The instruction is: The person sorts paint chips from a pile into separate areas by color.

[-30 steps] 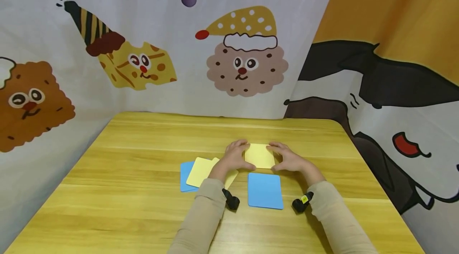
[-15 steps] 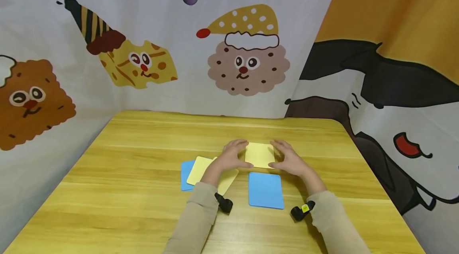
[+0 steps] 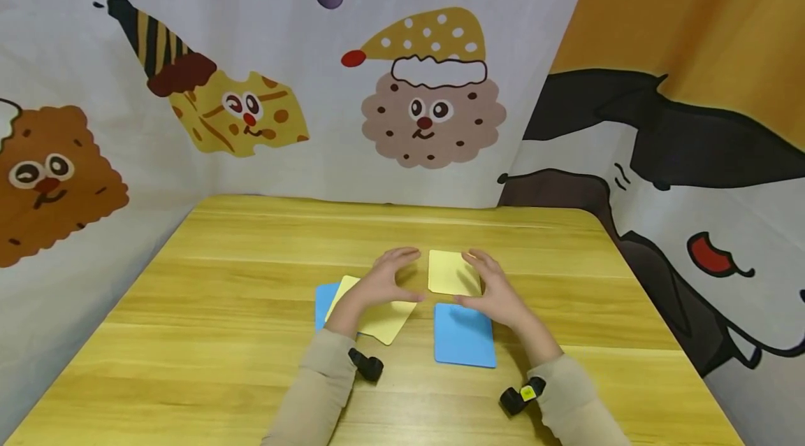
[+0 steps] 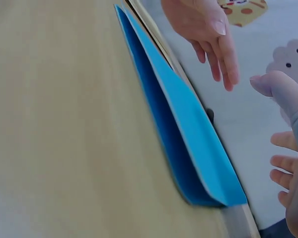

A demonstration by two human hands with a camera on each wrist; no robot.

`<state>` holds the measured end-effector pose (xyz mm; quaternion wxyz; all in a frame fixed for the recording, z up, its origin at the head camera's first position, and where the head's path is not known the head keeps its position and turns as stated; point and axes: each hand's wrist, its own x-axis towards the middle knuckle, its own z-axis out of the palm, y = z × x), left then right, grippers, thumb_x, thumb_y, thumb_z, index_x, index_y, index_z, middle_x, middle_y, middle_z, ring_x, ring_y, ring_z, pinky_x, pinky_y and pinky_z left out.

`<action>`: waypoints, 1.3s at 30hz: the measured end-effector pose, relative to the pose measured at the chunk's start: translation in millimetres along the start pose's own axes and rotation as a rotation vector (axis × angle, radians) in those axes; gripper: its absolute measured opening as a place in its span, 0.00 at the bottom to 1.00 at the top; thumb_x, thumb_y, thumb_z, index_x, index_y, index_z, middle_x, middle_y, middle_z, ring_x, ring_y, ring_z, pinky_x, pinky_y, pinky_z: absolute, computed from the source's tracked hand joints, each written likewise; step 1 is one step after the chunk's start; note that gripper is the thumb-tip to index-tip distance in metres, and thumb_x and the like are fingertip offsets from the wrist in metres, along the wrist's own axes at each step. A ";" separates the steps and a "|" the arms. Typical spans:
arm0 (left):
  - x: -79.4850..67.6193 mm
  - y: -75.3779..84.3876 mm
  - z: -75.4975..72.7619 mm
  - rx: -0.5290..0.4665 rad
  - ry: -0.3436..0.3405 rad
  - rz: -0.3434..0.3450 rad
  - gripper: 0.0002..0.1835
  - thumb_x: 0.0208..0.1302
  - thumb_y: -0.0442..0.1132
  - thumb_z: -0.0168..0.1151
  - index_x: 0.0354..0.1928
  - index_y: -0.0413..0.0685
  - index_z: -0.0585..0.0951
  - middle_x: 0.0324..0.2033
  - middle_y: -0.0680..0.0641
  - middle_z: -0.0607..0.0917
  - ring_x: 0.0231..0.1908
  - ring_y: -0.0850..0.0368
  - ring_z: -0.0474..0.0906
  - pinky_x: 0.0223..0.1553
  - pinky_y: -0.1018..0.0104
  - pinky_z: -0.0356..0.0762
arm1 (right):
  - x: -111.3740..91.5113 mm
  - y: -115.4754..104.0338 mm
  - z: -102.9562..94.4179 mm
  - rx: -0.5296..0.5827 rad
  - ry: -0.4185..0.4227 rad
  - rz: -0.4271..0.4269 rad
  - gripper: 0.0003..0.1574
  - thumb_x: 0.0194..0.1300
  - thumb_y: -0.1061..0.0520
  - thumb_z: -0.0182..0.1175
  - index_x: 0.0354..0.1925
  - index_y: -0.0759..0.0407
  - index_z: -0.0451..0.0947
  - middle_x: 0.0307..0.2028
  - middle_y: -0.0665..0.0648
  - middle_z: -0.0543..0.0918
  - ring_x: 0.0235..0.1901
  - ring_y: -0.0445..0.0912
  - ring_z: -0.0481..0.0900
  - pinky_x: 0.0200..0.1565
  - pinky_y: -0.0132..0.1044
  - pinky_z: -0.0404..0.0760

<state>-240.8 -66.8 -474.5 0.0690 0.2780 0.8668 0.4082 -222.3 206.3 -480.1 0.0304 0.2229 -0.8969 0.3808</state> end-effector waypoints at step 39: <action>-60.6 -31.4 -48.6 0.312 -0.138 0.138 0.53 0.42 0.54 0.78 0.70 0.41 0.64 0.69 0.41 0.61 0.68 0.41 0.50 0.61 0.34 0.49 | -13.9 -83.9 76.9 -0.174 0.002 -0.018 0.62 0.45 0.30 0.71 0.69 0.60 0.63 0.68 0.63 0.60 0.66 0.60 0.55 0.58 0.65 0.61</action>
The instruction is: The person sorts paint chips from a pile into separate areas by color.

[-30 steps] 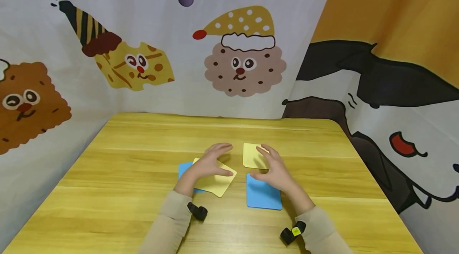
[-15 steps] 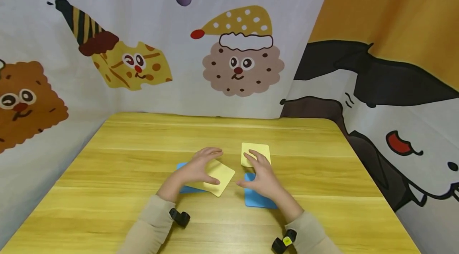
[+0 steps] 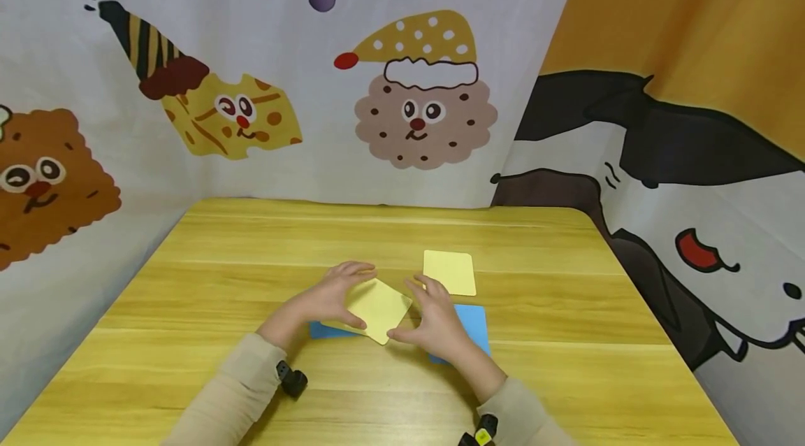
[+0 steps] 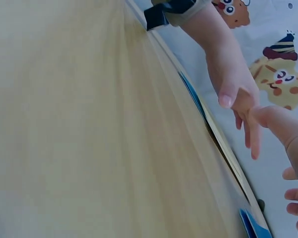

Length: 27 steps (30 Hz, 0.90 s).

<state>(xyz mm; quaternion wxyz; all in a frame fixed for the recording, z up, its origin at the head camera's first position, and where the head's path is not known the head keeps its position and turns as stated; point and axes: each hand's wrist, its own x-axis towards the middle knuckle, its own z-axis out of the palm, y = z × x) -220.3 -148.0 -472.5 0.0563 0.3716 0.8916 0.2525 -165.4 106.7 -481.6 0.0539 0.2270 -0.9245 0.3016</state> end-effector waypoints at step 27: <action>-34.9 -27.9 -12.8 0.038 -0.049 -0.020 0.55 0.42 0.61 0.75 0.67 0.34 0.65 0.66 0.37 0.65 0.65 0.36 0.55 0.59 0.33 0.51 | 23.0 -15.0 40.0 -0.097 -0.095 -0.044 0.59 0.45 0.32 0.71 0.67 0.61 0.65 0.64 0.62 0.65 0.65 0.57 0.59 0.64 0.54 0.57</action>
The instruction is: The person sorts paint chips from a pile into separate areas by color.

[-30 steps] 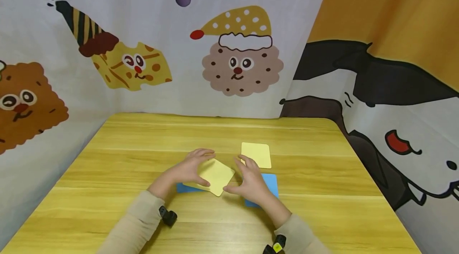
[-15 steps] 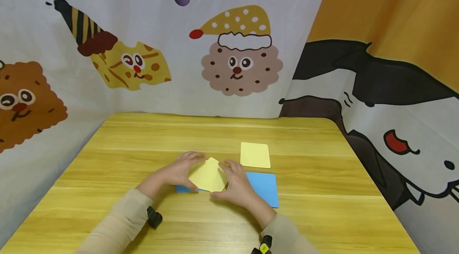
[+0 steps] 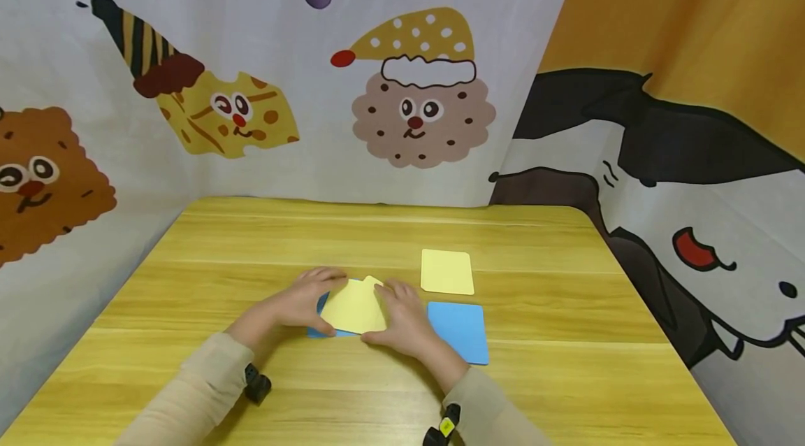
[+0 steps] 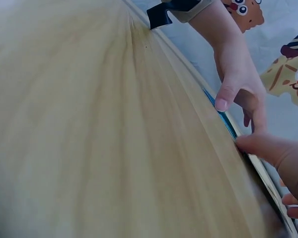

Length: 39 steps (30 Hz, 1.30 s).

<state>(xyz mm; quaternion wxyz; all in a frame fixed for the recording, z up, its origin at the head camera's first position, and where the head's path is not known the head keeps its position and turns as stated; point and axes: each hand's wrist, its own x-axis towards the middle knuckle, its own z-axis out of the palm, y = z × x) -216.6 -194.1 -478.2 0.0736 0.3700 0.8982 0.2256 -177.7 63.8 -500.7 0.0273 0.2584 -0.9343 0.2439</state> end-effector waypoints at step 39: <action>13.9 23.0 -0.5 -0.035 0.123 -0.025 0.52 0.44 0.58 0.75 0.69 0.40 0.66 0.67 0.43 0.64 0.66 0.44 0.55 0.59 0.35 0.53 | -3.8 14.8 -25.7 0.201 -0.023 0.023 0.56 0.50 0.42 0.72 0.71 0.58 0.60 0.69 0.62 0.56 0.68 0.56 0.50 0.58 0.60 0.64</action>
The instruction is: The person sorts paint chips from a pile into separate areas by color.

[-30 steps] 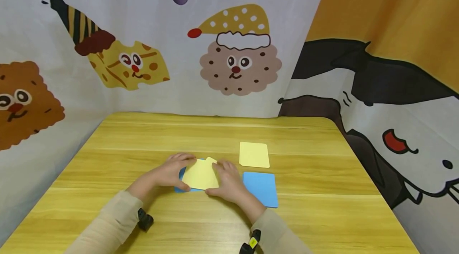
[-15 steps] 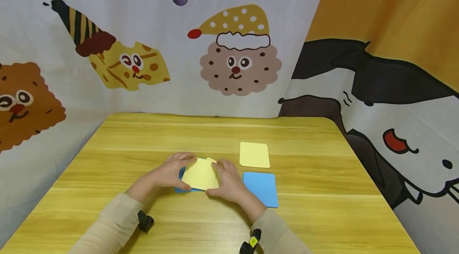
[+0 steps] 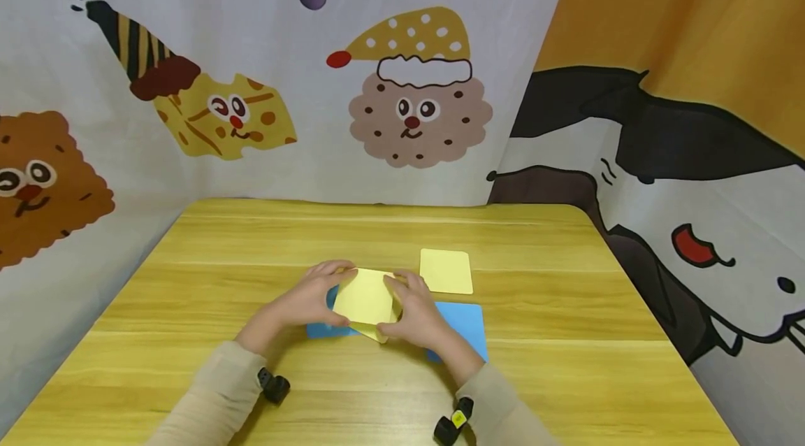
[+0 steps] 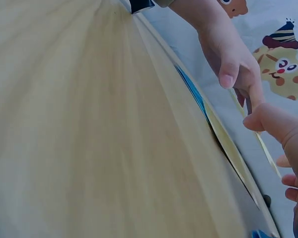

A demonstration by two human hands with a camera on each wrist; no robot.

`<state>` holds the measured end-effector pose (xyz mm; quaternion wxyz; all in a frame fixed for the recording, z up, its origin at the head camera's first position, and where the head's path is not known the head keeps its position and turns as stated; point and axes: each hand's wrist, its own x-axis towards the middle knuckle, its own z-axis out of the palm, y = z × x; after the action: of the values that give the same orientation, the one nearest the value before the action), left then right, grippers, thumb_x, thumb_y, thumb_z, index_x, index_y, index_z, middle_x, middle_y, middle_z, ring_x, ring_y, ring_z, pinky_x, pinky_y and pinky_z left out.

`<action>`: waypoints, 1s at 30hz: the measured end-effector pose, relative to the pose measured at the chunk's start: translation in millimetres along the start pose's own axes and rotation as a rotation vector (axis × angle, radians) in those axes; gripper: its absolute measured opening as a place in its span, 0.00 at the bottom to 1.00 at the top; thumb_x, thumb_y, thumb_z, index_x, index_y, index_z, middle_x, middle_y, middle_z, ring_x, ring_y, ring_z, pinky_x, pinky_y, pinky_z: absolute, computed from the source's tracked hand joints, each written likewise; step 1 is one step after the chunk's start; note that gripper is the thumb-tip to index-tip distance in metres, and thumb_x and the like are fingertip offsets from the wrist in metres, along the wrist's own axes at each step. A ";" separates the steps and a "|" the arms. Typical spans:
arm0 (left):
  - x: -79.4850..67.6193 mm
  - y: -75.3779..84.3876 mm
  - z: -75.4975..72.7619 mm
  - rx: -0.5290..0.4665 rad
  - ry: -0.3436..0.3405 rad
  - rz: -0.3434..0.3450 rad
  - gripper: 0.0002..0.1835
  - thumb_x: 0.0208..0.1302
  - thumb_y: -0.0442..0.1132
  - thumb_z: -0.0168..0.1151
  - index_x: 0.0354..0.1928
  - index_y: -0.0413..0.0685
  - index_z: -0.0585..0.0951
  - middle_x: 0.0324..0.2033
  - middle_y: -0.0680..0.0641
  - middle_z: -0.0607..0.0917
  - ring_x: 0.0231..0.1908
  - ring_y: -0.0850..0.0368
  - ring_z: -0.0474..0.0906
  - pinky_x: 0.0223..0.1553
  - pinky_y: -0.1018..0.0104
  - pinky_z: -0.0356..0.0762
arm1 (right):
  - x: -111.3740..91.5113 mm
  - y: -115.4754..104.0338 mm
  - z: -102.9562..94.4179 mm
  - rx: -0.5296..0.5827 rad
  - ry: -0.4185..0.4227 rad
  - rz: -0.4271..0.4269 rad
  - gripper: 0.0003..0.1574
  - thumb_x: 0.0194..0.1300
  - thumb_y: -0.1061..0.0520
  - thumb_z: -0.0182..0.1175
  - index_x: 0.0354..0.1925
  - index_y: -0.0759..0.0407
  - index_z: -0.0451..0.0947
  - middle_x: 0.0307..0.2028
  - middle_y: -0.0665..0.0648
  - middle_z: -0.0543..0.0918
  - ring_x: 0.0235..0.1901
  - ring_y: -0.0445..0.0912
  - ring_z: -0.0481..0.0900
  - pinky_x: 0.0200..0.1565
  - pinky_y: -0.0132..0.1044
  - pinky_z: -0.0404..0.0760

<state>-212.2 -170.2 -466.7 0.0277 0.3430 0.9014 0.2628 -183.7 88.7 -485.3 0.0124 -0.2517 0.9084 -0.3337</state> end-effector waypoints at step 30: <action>72.0 38.8 31.4 -0.169 0.061 -0.025 0.51 0.45 0.51 0.77 0.70 0.43 0.64 0.69 0.46 0.60 0.69 0.46 0.49 0.63 0.40 0.48 | -15.7 56.3 -66.8 0.104 0.078 -0.030 0.58 0.46 0.53 0.75 0.70 0.65 0.59 0.68 0.62 0.56 0.66 0.56 0.50 0.56 0.62 0.64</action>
<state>-236.5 -86.0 -465.2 0.0322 0.3198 0.8808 0.3478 -208.0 172.8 -470.1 -0.0148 -0.2509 0.8857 -0.3903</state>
